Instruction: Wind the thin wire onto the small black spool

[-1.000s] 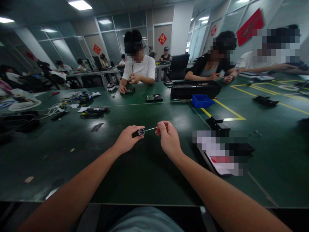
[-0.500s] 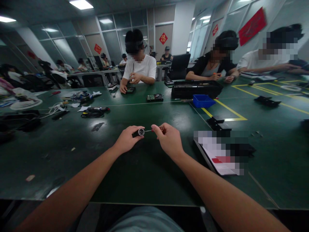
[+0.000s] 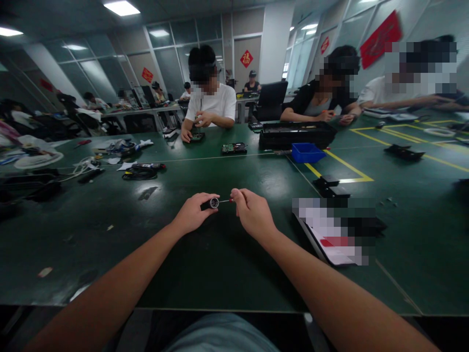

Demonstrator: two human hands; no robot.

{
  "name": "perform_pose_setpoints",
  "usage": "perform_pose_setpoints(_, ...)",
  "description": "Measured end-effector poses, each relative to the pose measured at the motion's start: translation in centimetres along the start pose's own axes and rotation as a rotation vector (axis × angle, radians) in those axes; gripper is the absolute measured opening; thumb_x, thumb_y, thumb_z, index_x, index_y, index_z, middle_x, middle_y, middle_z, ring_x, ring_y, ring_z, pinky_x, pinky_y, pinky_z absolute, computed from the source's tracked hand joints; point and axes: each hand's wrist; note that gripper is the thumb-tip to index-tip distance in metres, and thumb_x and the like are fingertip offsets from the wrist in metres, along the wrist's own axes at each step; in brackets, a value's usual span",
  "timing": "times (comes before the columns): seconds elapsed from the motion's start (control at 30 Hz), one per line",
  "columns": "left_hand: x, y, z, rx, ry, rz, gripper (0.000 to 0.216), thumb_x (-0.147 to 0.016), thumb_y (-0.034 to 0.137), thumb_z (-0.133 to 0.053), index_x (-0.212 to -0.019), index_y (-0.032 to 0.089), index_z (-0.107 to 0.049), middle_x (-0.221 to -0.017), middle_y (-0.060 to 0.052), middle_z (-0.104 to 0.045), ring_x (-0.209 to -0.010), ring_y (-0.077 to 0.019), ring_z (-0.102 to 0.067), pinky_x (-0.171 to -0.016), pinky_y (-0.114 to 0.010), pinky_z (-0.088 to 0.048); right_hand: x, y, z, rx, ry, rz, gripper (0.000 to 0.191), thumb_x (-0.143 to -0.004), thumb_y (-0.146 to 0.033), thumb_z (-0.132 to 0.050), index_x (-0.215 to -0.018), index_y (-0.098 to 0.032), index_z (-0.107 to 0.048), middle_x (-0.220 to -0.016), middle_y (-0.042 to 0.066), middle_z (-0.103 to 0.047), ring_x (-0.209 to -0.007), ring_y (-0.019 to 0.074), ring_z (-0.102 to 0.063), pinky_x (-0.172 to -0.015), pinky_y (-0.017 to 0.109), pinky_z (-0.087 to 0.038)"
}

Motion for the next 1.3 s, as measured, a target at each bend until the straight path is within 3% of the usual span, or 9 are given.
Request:
perform_pose_setpoints(0.2,0.0,-0.2,0.0,0.012,0.012,0.006,0.037,-0.087,0.020,-0.072,-0.124,0.024,-0.068,-0.118,-0.005,-0.071,-0.111,-0.0240,-0.063,-0.101,-0.043,-0.046,0.1,0.0,0.0,-0.050,-0.036,0.034,0.025,-0.097,-0.035,-0.046,-0.111,-0.023,-0.064,-0.072,0.000,-0.064,-0.064,0.0194,-0.060,-0.060,0.032,-0.042)
perform_pose_setpoints(0.33,-0.1,0.0,0.0,0.027,0.015,0.009,0.037,-0.085,0.017,-0.073,-0.122,0.023,-0.069,-0.116,-0.005,-0.072,-0.109,-0.0235,-0.064,-0.100,-0.041,-0.047,0.3,0.2,-0.1,-0.072,-0.047,0.044,0.036,-0.102,-0.045,-0.038,-0.093,-0.025,-0.067,-0.066,-0.001,-0.058,-0.064,0.0189,-0.057,-0.062,0.033,-0.041)
perform_pose_setpoints(0.43,-0.1,0.1,0.0,0.044,0.019,0.010,0.038,-0.085,0.017,-0.074,-0.122,0.022,-0.069,-0.115,-0.005,-0.072,-0.109,-0.0231,-0.064,-0.100,-0.040,-0.046,0.3,0.4,-0.5,-0.111,-0.005,0.011,0.029,-0.101,-0.044,-0.042,-0.104,-0.025,-0.064,-0.075,0.000,-0.063,-0.067,0.0193,-0.058,-0.064,0.033,-0.043)
perform_pose_setpoints(0.5,-0.1,0.0,0.0,0.051,0.032,0.008,0.039,-0.085,0.018,-0.074,-0.123,0.022,-0.069,-0.117,-0.005,-0.071,-0.111,-0.0230,-0.063,-0.101,-0.040,-0.046,0.2,0.6,-0.7,-0.201,0.047,-0.011,0.023,-0.097,-0.040,-0.049,-0.110,-0.024,-0.060,-0.082,0.001,-0.066,-0.072,0.0195,-0.061,-0.067,0.034,-0.046)
perform_pose_setpoints(0.67,-0.1,-0.3,-0.1,0.056,0.026,0.000,0.040,-0.086,0.022,-0.074,-0.125,0.025,-0.068,-0.119,-0.005,-0.071,-0.112,-0.0234,-0.063,-0.101,-0.041,-0.046,-0.3,0.8,-1.0,-0.450,0.073,-0.048,0.024,-0.091,-0.045,-0.058,-0.095,-0.022,-0.063,-0.081,0.003,-0.067,-0.077,0.0196,-0.064,-0.077,0.037,-0.052)
perform_pose_setpoints(0.87,-0.2,-0.2,0.2,0.063,0.064,-0.123,0.038,-0.090,0.021,-0.070,-0.127,0.027,-0.066,-0.124,-0.005,-0.068,-0.117,-0.0217,-0.061,-0.106,-0.042,-0.044,-1.2,1.8,-1.2,-0.754,0.112,-0.239,0.031,-0.087,-0.055,-0.060,-0.087,-0.023,-0.062,-0.076,0.003,-0.064,-0.070,0.0202,-0.064,-0.074,0.039,-0.055)
perform_pose_setpoints(1.0,-0.4,-0.2,0.2,-0.042,-0.017,-0.110,0.039,-0.089,0.021,-0.071,-0.127,0.028,-0.066,-0.122,-0.004,-0.070,-0.115,-0.0235,-0.061,-0.105,-0.046,-0.043,-1.2,2.5,-1.6,-0.702,0.122,-0.306,0.032,-0.088,-0.055,-0.058,-0.083,-0.024,-0.059,-0.073,0.002,-0.063,-0.065,0.0197,-0.062,-0.067,0.037,-0.054)
perform_pose_setpoints(1.3,-0.4,0.2,0.1,-0.032,-0.049,-0.054,0.039,-0.089,0.024,-0.071,-0.127,0.025,-0.067,-0.119,-0.006,-0.071,-0.109,-0.0244,-0.063,-0.101,-0.044,-0.045,-0.4,1.3,-1.4,-0.461,0.203,-0.117,0.026,-0.095,-0.047,-0.052,-0.090,-0.023,-0.060,-0.078,0.002,-0.065,-0.071,0.0179,-0.061,-0.070,0.035,-0.050)
Point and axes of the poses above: each hand's wrist, its own x-axis away from the middle knuckle, its own z-axis out of the back of the hand, y = z × x
